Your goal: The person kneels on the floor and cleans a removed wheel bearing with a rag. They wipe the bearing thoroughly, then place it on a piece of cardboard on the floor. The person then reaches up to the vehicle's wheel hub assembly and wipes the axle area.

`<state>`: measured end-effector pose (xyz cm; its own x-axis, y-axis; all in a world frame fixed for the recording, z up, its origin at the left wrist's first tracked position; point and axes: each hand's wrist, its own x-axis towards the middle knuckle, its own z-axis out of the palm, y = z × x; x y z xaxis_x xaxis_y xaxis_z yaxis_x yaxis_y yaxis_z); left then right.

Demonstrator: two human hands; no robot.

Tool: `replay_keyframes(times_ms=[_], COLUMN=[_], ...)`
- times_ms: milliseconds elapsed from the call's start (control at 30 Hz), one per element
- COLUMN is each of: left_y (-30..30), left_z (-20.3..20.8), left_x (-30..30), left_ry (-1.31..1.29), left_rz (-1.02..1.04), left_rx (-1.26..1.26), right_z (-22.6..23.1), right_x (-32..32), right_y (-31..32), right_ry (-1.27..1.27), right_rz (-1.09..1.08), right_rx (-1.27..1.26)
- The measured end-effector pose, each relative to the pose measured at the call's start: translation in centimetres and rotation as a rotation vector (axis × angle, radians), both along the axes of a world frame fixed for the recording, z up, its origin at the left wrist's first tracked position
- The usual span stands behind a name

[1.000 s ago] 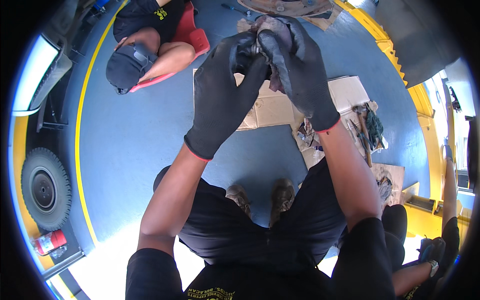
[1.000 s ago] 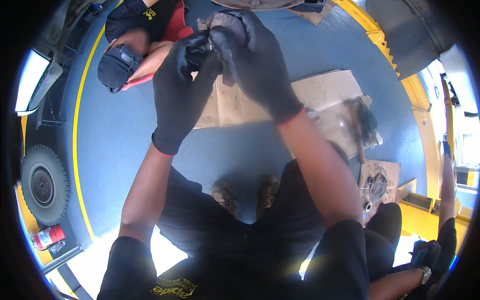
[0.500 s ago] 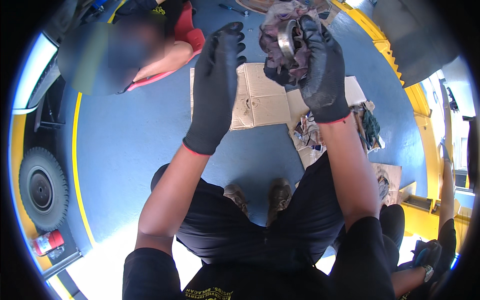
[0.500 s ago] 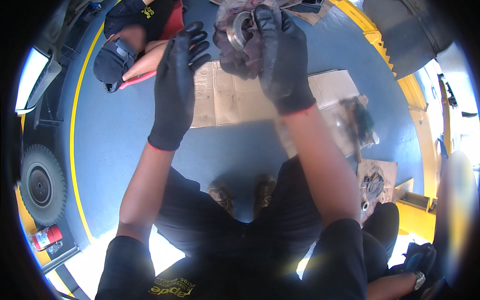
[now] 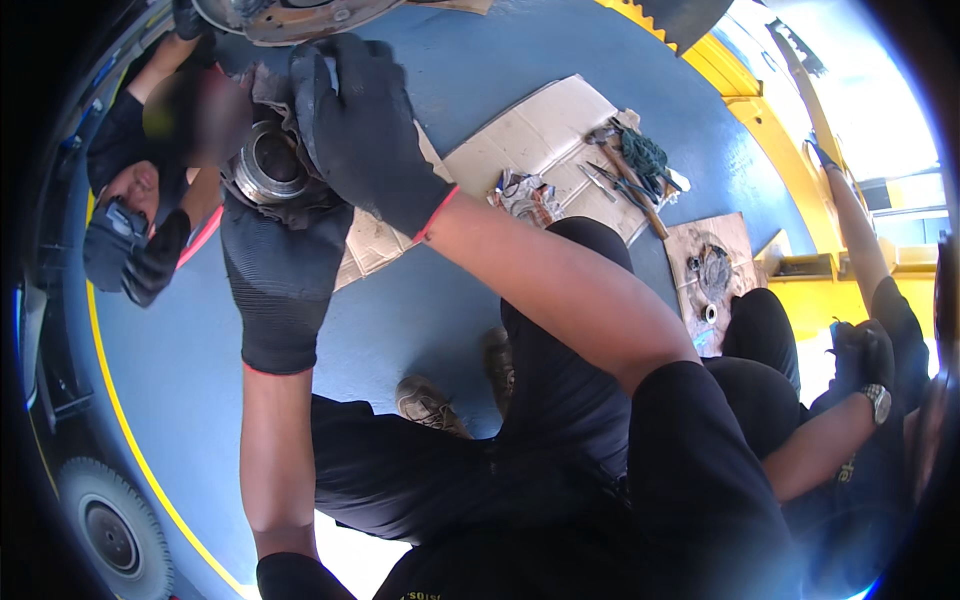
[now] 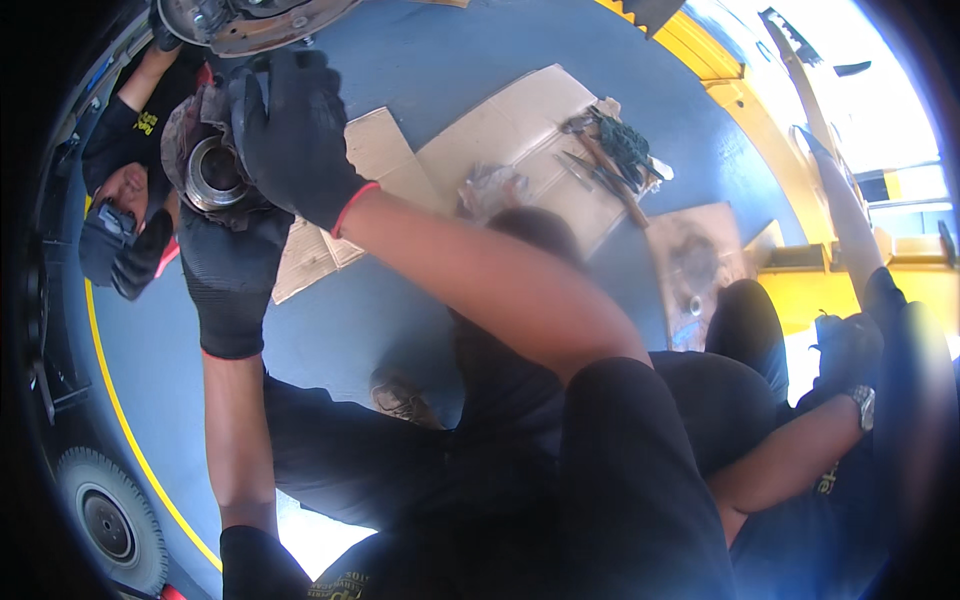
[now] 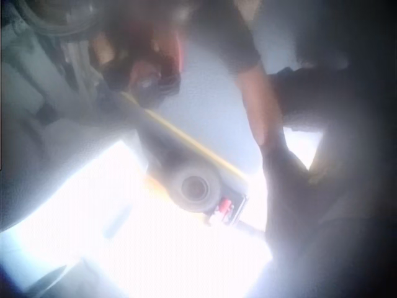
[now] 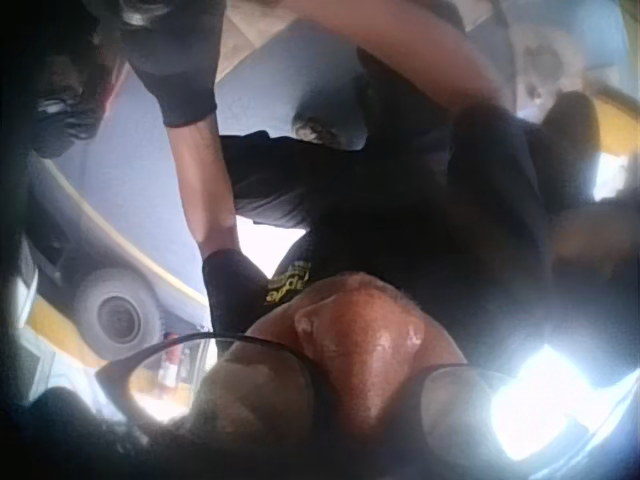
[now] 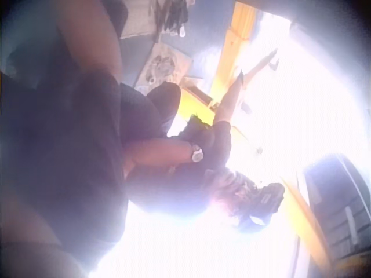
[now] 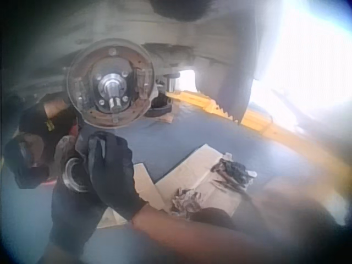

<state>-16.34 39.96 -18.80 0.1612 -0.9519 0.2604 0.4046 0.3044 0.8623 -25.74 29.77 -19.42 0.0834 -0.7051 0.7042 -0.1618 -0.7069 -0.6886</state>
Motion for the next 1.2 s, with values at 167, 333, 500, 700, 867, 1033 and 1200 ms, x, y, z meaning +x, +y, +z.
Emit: replay_keyframes(times_ms=[167, 333, 500, 700, 867, 1033, 1200], left_y=[0.2, -0.6, 0.8, -0.7, -0.1, 0.1, 0.8], left_z=[-1.3, 0.0, -1.3, -1.6, -0.3, -0.1, -0.2], left_x=[2.2, 3.0, 2.4, 2.1, 3.2, 2.7, 2.3], left_ry=[-0.565, 0.043, -0.471, -0.483, -0.625, 0.288, 0.34], left_rz=[0.14, 0.035, 0.084, 0.258, 0.224, -0.054, -0.075], left_rx=[0.041, 0.171, -0.001, 0.126, -0.009, -0.001, -0.157], right_z=[-1.0, -0.1, 2.1, 2.3, 3.9, 2.2, 4.9], right_x=[-1.5, -3.1, -4.5, -4.9, -5.7, -6.5, -5.1], right_y=[-1.1, -0.4, -2.6, -2.3, -2.9, -3.3, -1.4], right_ry=[0.175, 0.4, 0.448, 0.472, 0.275, -0.022, 0.195], right_rz=[0.316, 0.396, 0.716, 0.594, 0.893, 1.043, 0.968], right_rx=[-0.054, -0.174, -0.193, -0.142, 0.46, 0.526, 0.376])
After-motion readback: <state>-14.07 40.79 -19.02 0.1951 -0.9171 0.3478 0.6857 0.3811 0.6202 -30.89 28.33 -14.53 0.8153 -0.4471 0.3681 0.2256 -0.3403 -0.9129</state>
